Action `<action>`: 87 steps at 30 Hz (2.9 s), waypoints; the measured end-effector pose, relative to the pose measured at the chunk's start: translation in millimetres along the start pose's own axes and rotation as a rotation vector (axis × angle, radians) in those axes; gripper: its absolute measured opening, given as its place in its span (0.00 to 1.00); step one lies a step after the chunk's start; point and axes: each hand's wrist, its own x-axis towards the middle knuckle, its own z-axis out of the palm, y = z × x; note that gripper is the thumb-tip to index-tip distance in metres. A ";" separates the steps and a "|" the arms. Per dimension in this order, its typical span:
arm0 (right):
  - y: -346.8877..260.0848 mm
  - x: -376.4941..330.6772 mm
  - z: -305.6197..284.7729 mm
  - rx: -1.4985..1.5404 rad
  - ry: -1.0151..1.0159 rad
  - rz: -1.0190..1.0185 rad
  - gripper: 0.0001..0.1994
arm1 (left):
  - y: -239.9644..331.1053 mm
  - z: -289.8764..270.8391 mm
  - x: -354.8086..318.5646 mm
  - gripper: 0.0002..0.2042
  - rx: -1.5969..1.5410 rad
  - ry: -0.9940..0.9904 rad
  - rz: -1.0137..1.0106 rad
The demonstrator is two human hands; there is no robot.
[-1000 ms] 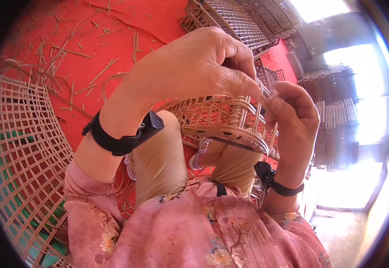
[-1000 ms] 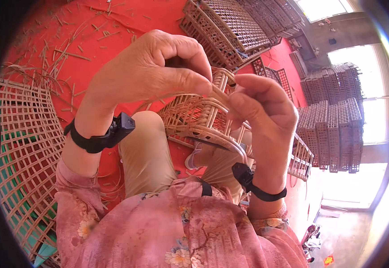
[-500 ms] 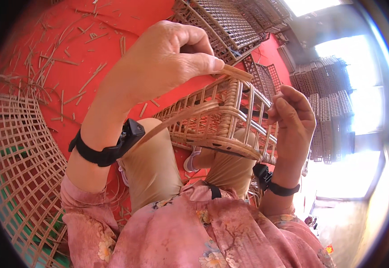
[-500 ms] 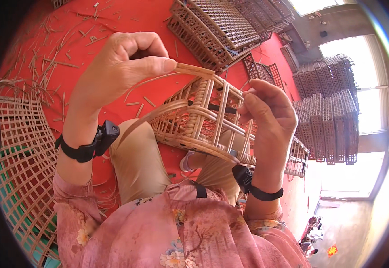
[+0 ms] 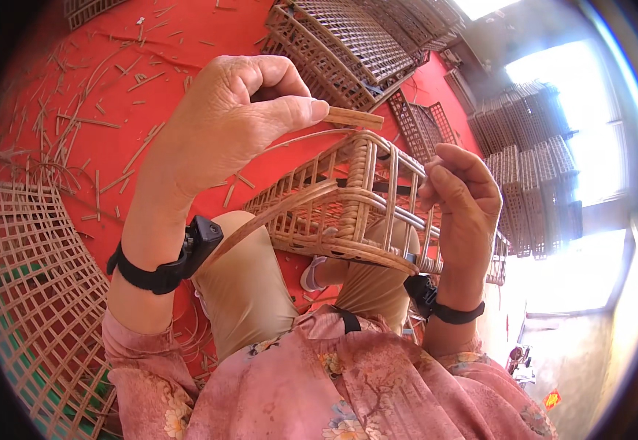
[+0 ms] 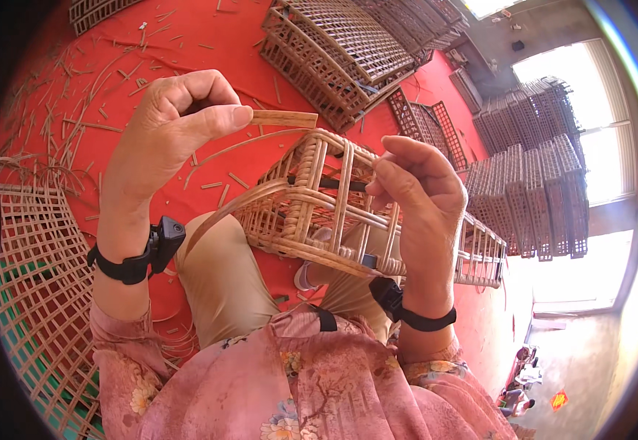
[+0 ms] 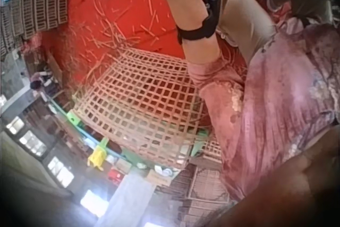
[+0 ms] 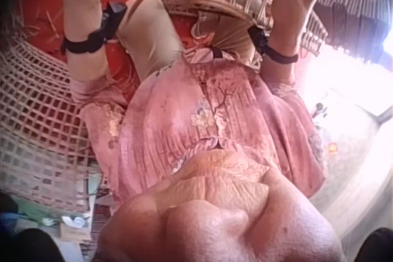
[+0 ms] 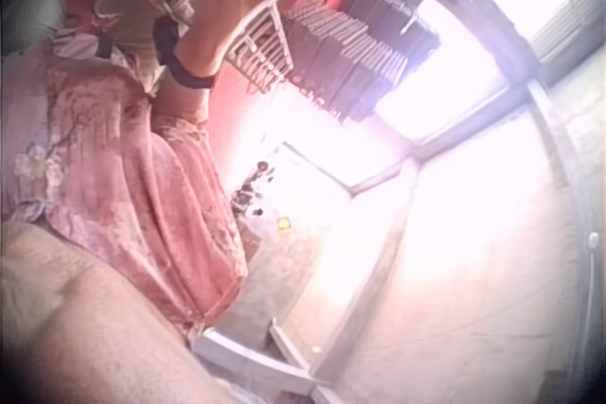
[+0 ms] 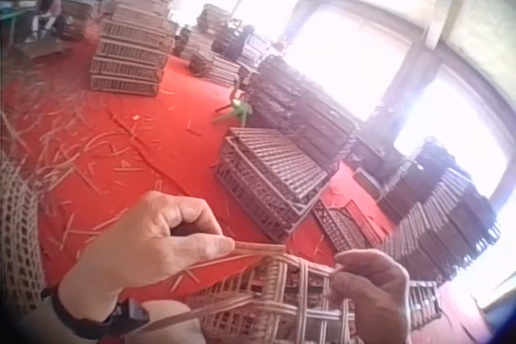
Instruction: The person is weaving thin strips of bamboo into a large rectangular frame to create a basket or cage.
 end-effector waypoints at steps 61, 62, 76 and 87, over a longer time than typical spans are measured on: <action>11.6 -4.5 20.7 -0.490 -0.141 0.010 0.08 | -30.3 3.5 5.6 0.13 0.055 -0.116 -0.148; 10.8 -4.8 21.7 -0.480 -0.132 0.020 0.08 | -31.2 1.5 5.0 0.12 -0.012 -0.171 -0.170; 6.8 -5.0 29.5 -0.591 -0.193 -0.381 0.11 | 6.0 30.1 -34.9 0.09 -0.385 -0.157 -0.287; -22.1 -24.7 28.3 -0.792 -0.348 -0.591 0.14 | 0.4 55.2 -69.7 0.21 -0.639 -0.061 -0.370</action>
